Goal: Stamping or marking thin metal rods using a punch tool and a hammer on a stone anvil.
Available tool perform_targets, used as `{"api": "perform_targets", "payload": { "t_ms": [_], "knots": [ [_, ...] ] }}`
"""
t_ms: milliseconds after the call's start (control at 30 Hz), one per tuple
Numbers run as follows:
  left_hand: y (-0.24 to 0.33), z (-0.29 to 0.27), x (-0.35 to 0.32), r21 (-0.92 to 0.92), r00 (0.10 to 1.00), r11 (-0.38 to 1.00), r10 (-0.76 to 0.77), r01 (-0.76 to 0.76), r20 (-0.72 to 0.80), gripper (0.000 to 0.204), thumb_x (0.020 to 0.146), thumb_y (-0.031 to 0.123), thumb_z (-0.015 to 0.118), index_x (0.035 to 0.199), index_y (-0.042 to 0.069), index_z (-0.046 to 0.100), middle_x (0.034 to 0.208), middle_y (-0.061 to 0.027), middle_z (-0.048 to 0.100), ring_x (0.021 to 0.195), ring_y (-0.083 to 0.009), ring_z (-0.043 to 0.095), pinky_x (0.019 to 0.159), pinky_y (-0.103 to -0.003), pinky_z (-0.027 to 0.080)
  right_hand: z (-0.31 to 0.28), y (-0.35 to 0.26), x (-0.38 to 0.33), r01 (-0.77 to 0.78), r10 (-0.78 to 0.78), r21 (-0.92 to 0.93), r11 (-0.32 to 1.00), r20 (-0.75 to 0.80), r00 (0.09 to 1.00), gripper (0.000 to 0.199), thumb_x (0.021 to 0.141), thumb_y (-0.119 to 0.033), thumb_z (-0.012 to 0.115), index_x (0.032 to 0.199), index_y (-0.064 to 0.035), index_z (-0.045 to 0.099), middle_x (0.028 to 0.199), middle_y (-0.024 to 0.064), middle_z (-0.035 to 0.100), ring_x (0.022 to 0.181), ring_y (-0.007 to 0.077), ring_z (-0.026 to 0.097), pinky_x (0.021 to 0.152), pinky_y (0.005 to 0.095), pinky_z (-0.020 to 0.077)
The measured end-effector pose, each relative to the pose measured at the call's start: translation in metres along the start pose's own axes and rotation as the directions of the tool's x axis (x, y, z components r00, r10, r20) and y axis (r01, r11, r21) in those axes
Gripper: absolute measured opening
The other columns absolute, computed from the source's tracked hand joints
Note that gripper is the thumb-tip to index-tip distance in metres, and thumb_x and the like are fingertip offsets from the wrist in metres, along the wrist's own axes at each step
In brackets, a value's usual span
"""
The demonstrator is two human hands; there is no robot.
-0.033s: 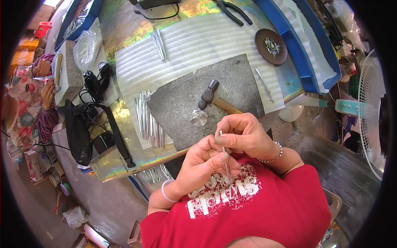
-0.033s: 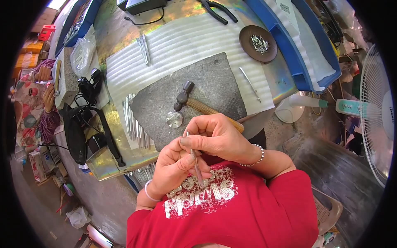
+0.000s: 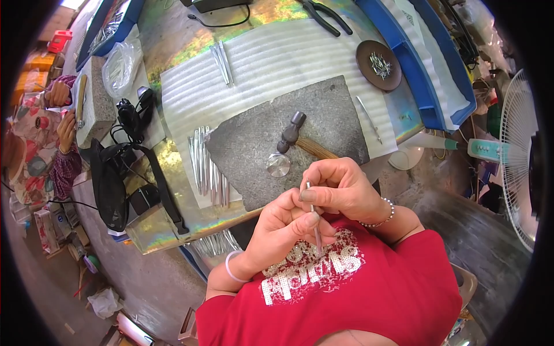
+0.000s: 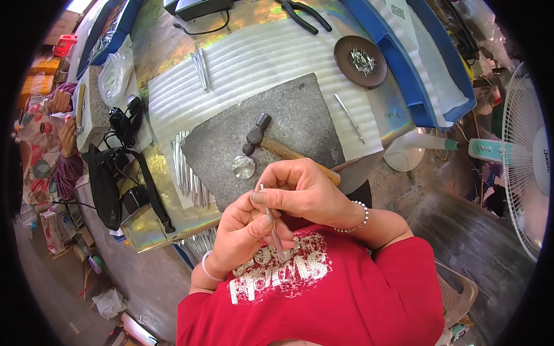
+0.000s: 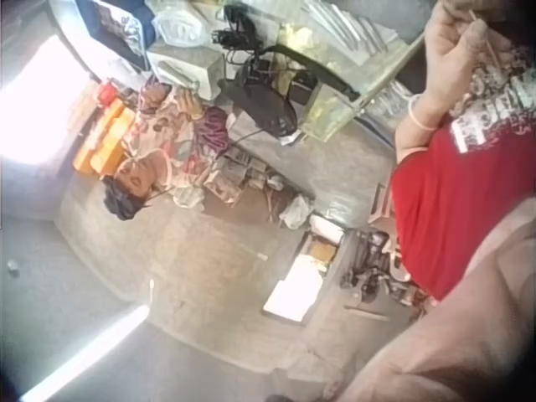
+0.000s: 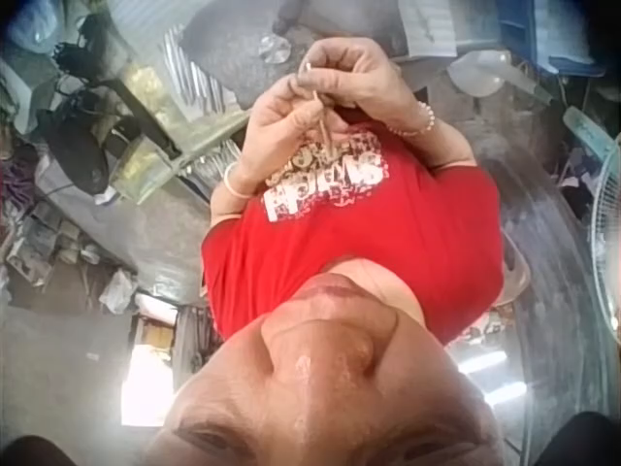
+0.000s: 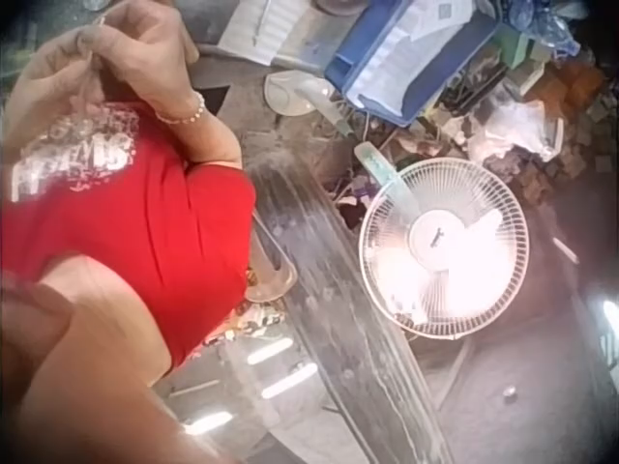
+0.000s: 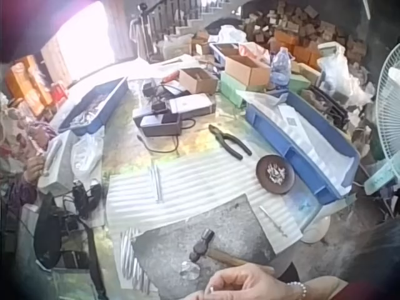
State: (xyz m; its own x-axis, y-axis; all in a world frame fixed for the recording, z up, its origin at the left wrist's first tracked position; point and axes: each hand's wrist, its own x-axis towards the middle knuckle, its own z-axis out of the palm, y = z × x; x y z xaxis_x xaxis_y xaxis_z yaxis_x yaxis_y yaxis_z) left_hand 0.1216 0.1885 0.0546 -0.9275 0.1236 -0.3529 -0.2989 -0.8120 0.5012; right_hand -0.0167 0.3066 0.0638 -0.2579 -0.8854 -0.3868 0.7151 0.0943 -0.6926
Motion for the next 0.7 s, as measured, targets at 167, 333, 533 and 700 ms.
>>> {"api": "perform_targets", "payload": {
  "t_ms": [167,333,533,700],
  "knots": [
    [0.0014,-0.0009,0.0018,-0.032,1.000,0.999,0.006,-0.007,-0.013,0.019,0.095,0.015,0.051,0.106,0.001,0.044,0.091,-0.0165,0.064,0.084,-0.0233,0.067,0.072,-0.034,0.057,0.0001,-0.0012,0.0037,-0.016,0.016,-0.005,1.000,-0.015,1.000,0.009,0.088,-0.008,0.063,0.090,-0.0011,0.058,0.075,0.0010,0.059,0.064,0.0036,0.053,0.053,0.0171,0.0383],
    [0.0025,-0.0005,0.0022,-0.025,0.999,0.999,0.028,-0.029,-0.038,0.016,0.095,0.012,0.051,0.104,0.001,0.045,0.092,-0.0152,0.064,0.084,-0.0223,0.067,0.072,-0.033,0.057,0.0005,-0.0032,0.0054,-0.029,0.029,-0.007,1.000,-0.004,1.000,0.013,0.088,-0.011,0.064,0.087,0.0005,0.058,0.077,-0.0007,0.058,0.071,0.0031,0.054,0.060,0.0184,0.0437],
    [0.0064,0.0040,-0.0023,0.146,0.997,0.987,0.069,-0.062,-0.044,0.013,0.093,0.008,0.053,0.101,0.000,0.046,0.091,-0.0131,0.063,0.081,-0.0187,0.066,0.070,-0.030,0.056,0.0000,0.0017,0.0029,0.052,-0.051,-0.020,0.998,0.050,0.997,0.012,0.089,-0.010,0.063,0.090,0.0008,0.058,0.081,-0.0005,0.059,0.075,0.0027,0.053,0.064,0.0180,0.0439],
    [0.0060,0.0057,-0.0017,0.143,0.995,0.987,0.084,-0.074,-0.061,0.013,0.093,0.008,0.054,0.100,0.000,0.047,0.091,-0.0125,0.063,0.080,-0.0180,0.066,0.067,-0.028,0.056,0.0008,0.0002,0.0013,0.026,-0.026,-0.004,1.000,0.050,0.998,0.013,0.090,-0.012,0.062,0.090,0.0009,0.058,0.081,-0.0001,0.059,0.076,0.0032,0.054,0.065,0.0181,0.0442]
  ]
}}
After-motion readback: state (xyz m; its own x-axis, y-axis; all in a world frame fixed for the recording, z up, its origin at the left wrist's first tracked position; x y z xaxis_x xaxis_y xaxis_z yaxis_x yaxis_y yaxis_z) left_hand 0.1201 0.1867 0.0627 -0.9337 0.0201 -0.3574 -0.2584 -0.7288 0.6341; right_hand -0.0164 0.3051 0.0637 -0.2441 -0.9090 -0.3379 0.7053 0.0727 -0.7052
